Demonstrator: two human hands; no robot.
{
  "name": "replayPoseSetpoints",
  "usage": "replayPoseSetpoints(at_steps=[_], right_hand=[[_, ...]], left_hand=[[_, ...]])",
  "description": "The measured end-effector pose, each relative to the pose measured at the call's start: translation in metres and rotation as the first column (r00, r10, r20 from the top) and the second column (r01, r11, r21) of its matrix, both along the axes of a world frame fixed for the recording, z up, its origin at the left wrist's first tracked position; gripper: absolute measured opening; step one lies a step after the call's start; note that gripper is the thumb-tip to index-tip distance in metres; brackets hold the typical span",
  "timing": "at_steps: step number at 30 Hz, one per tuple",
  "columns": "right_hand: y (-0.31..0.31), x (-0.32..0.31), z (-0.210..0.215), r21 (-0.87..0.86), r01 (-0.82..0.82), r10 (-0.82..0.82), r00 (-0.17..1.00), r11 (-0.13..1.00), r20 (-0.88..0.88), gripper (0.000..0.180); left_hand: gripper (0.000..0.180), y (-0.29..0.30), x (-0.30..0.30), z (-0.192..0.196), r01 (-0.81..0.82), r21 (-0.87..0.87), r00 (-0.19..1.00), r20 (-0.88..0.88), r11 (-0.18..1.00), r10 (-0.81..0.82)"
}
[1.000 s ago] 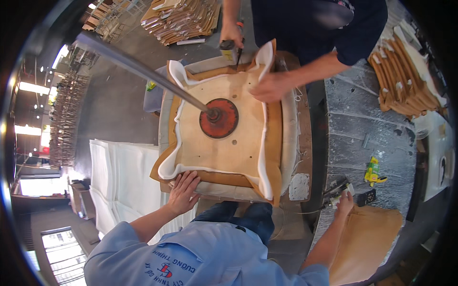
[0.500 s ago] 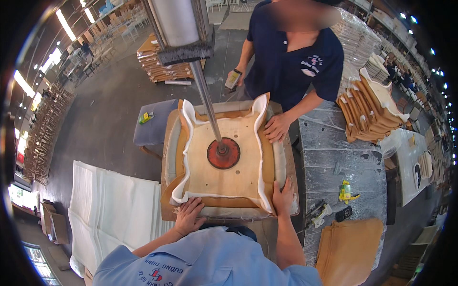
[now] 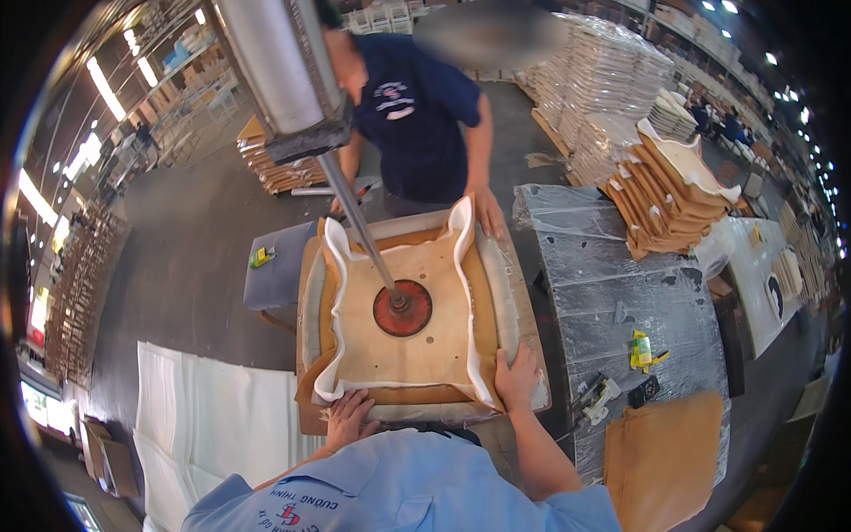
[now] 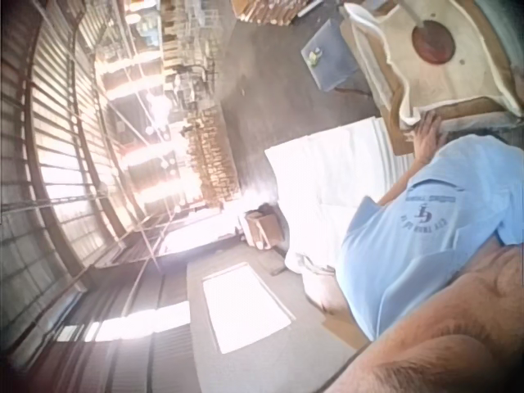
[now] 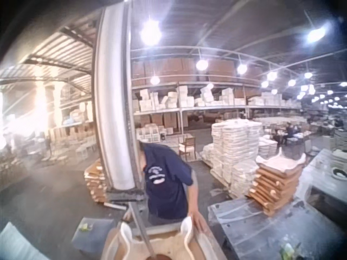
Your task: The person places a white fabric sheet over a wooden chair base, then uses a staple gun to secure the fabric to the underside of the chair. The person repeats this process with a second chair base.
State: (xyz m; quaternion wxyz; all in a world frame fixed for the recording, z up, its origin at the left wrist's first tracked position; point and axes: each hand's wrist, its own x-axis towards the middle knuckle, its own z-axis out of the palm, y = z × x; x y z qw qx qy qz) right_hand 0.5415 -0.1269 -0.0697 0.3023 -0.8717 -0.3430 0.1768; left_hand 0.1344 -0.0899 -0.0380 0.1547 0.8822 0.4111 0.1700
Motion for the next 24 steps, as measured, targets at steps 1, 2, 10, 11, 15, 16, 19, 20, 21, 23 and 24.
replayPoseSetpoints(at_steps=[1,2,10,11,15,16,19,20,21,23,24], right_hand=[[0.001,-0.003,0.001,-0.007,0.019,-0.019,1.000,1.000,0.003,0.072],[0.001,-0.004,0.001,-0.016,0.037,-0.037,0.999,0.999,0.007,0.073],[-0.008,-0.015,0.004,-0.039,0.107,-0.107,0.994,0.994,-0.006,0.074],[-0.008,-0.016,0.005,-0.039,0.106,-0.107,0.994,0.994,-0.014,0.074],[-0.013,-0.025,0.008,-0.018,0.122,-0.123,0.992,0.992,-0.029,0.073],[-0.014,-0.028,0.008,-0.012,0.136,-0.136,0.990,0.991,-0.026,0.073],[-0.017,-0.035,0.006,0.034,0.164,-0.163,0.986,0.986,-0.020,0.074],[-0.018,-0.038,0.006,0.053,0.174,-0.174,0.985,0.983,-0.017,0.074],[-0.019,-0.039,0.006,0.056,0.171,-0.169,0.985,0.984,-0.035,0.075],[-0.022,-0.041,0.006,0.056,0.167,-0.163,0.984,0.984,-0.068,0.076],[-0.023,-0.043,0.006,0.051,0.170,-0.166,0.983,0.984,-0.083,0.077]], left_hand=[[0.059,0.000,-0.001,0.001,0.000,-0.004,1.000,-0.006,1.000,0.000],[0.060,0.000,-0.001,0.003,-0.003,-0.014,1.000,-0.019,1.000,0.003],[0.061,0.009,-0.001,0.011,0.030,0.005,0.999,-0.040,1.000,-0.030],[0.060,0.008,-0.003,0.010,0.030,0.016,0.999,-0.045,0.999,-0.029],[0.066,0.013,-0.009,0.009,0.058,0.013,0.998,-0.024,0.998,-0.058],[0.065,0.015,-0.010,0.008,0.071,0.024,0.997,-0.032,0.997,-0.070],[0.063,0.022,-0.016,0.007,0.099,0.054,0.994,-0.050,0.994,-0.097],[0.064,0.024,-0.017,0.006,0.108,0.057,0.993,-0.052,0.993,-0.105],[0.065,0.026,-0.018,0.005,0.117,0.059,0.992,-0.055,0.991,-0.114],[0.067,0.025,-0.021,0.004,0.144,0.076,0.988,-0.069,0.987,-0.139],[0.068,0.024,-0.023,0.003,0.158,0.081,0.985,-0.076,0.984,-0.152]])
